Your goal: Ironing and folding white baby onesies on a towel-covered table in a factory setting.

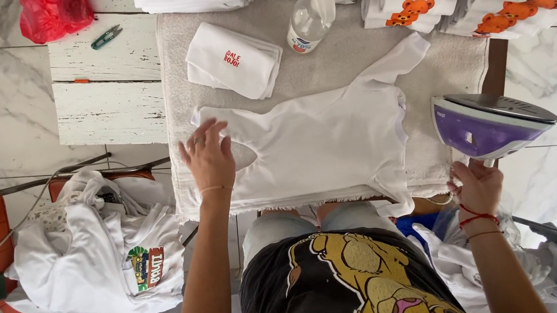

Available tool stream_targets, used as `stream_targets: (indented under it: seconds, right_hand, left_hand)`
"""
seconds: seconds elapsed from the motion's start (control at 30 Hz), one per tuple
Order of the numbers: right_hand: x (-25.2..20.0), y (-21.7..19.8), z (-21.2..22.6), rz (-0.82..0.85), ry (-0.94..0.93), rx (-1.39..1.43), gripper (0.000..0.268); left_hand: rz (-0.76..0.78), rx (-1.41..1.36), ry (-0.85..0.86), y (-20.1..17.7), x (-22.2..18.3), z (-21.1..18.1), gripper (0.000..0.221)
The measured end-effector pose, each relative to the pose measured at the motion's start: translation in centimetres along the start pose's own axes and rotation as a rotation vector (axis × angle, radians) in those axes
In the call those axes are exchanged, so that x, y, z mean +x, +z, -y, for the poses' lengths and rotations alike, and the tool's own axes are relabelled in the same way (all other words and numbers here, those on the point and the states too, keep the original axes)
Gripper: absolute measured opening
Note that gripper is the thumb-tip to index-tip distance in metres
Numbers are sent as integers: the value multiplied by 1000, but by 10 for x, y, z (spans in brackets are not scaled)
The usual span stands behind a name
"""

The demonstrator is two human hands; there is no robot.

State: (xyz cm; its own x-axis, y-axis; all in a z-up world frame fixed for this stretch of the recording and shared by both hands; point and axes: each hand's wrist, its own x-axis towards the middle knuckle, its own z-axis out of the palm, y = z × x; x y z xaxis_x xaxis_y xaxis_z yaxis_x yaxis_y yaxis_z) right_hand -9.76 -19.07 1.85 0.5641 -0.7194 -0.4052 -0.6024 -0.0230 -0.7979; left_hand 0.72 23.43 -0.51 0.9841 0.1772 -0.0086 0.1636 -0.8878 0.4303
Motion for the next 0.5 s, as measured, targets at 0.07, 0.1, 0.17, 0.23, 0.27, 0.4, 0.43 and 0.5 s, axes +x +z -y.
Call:
stream_targets:
  seconds: [0.07,0.1,0.17,0.23,0.27,0.4,0.43,0.5]
  right_hand:
    - [-19,9,8,10,124,56,37]
    - [-28,16,11,22,254,112,32]
    - [-48,52,50,128,-6,-83,28]
    - [-58,97,92,223,-267,-274,25]
    - [-57,122,115,273,-475,-173,34]
    - [-23,216,173,446,-961,-106,54]
    - [-22,231,180,451,-959,-100,54]
    - [-14,260,197,519,-1059,-222,47]
  left_hand:
    - [-61,96,138,14,23,-3,28]
    - [-118,199,275,20,34,-3,34]
    - [55,250,230,19,49,-1,33]
    - [232,291,192,19,60,0,35]
    - [315,364,159,20,63,1,35]
    - [444,334,-9,-9,65,-1,41]
    - [443,341,-14,-12,61,5,41]
    - [374,259,48,-13,57,15,39]
